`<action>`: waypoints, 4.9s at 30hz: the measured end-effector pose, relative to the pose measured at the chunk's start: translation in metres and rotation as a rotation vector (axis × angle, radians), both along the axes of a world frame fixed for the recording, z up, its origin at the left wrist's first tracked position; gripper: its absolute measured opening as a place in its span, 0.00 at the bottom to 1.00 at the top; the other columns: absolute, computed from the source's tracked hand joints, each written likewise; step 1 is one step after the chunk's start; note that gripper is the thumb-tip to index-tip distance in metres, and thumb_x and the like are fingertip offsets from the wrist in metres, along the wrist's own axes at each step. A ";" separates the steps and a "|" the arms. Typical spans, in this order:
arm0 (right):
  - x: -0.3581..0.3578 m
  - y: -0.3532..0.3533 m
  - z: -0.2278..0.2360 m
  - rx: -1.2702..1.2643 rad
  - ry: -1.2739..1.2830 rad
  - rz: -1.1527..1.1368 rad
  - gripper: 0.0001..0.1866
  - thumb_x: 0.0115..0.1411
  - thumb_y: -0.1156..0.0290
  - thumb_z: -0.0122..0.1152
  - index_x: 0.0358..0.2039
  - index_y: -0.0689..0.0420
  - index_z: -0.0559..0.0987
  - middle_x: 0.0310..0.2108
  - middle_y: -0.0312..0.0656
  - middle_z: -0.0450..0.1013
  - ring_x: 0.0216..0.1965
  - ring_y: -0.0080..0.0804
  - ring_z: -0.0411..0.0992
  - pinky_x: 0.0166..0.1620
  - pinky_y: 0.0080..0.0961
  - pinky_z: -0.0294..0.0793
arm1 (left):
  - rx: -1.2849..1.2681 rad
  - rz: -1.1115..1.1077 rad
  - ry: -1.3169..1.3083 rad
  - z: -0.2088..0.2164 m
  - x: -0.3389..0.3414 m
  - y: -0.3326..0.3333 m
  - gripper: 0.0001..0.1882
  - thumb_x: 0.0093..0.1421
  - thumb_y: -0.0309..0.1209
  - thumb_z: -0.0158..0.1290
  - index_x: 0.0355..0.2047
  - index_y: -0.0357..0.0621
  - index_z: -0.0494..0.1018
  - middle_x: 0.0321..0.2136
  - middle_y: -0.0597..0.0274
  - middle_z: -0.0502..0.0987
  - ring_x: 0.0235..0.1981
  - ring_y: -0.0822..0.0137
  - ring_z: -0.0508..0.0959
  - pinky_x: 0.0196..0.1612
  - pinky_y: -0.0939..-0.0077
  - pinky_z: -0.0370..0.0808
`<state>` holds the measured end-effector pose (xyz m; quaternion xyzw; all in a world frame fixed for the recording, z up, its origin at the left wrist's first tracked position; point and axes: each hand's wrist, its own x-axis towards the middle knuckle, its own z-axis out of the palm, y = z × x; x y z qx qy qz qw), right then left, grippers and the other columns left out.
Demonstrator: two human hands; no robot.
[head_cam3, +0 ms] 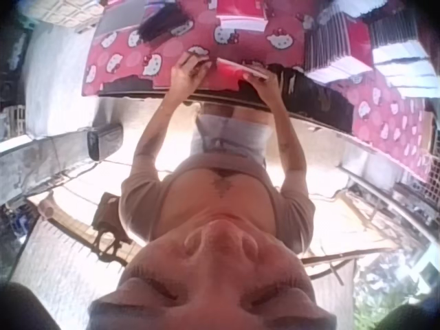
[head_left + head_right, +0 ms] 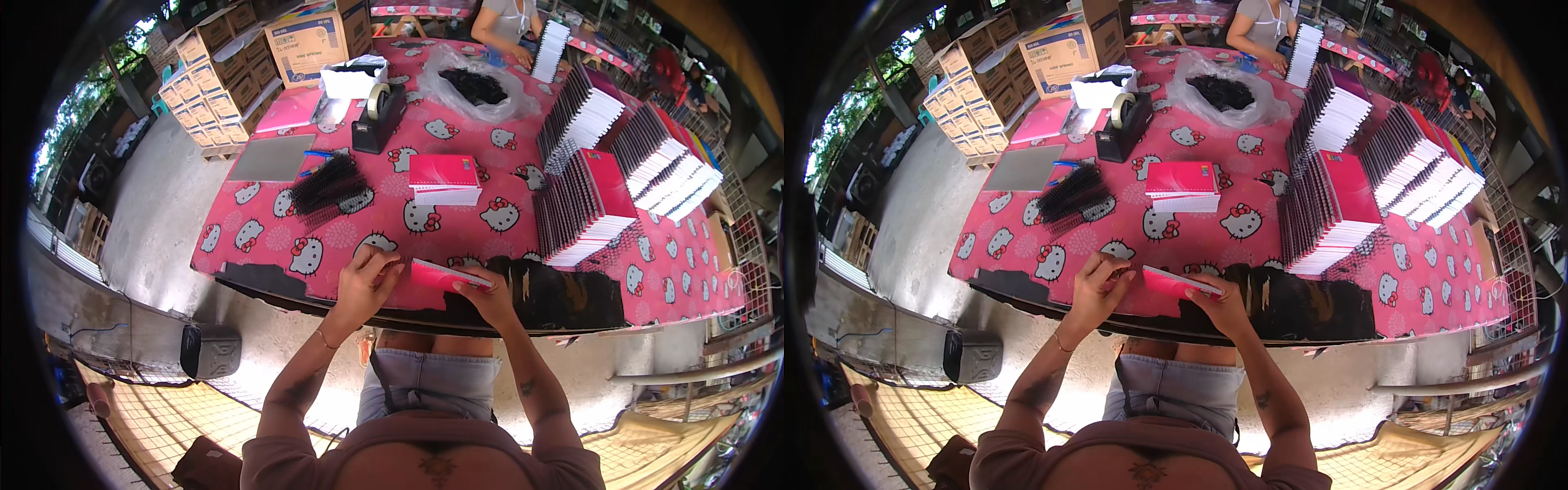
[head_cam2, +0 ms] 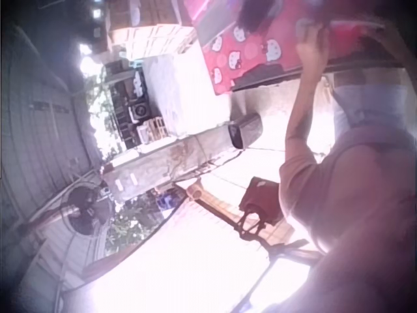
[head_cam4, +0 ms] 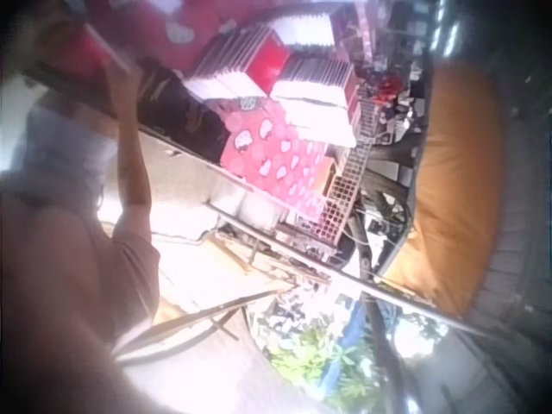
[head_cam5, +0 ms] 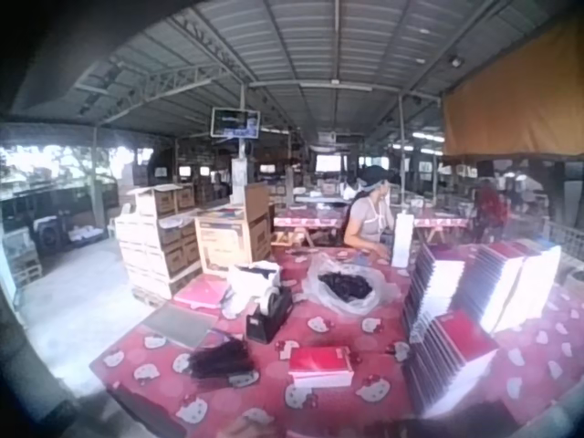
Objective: The person places small white labels or cards into pink notebooks and then stacks the notebooks on the table.
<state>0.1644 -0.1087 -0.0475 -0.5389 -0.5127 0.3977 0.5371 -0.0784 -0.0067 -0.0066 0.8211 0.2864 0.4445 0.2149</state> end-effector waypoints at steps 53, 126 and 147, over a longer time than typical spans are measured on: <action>-0.017 -0.003 0.033 0.017 -0.078 0.025 0.17 0.61 0.71 0.67 0.50 0.58 0.82 0.39 0.44 0.82 0.38 0.21 0.77 0.45 0.25 0.76 | 0.645 0.150 0.770 0.029 0.054 -0.021 0.48 0.58 0.65 0.49 0.62 0.33 0.64 0.64 0.41 0.64 0.68 0.45 0.61 0.63 0.36 0.56; 0.036 -0.021 0.059 0.189 -0.295 0.232 0.05 0.58 0.77 0.66 0.32 0.63 0.78 0.27 0.41 0.76 0.34 0.28 0.80 0.39 0.23 0.81 | 0.204 -0.323 0.429 0.035 0.070 -0.034 0.07 0.62 0.35 0.57 0.37 0.47 0.76 0.29 0.60 0.78 0.34 0.55 0.80 0.59 0.44 0.63; -0.005 -0.036 0.021 0.445 -0.605 -0.419 0.12 0.57 0.73 0.67 0.44 0.56 0.82 0.34 0.43 0.78 0.33 0.44 0.79 0.35 0.35 0.78 | 0.155 -0.299 0.360 0.036 0.078 -0.037 0.10 0.58 0.25 0.57 0.42 0.41 0.76 0.29 0.52 0.79 0.30 0.49 0.80 0.34 0.57 0.77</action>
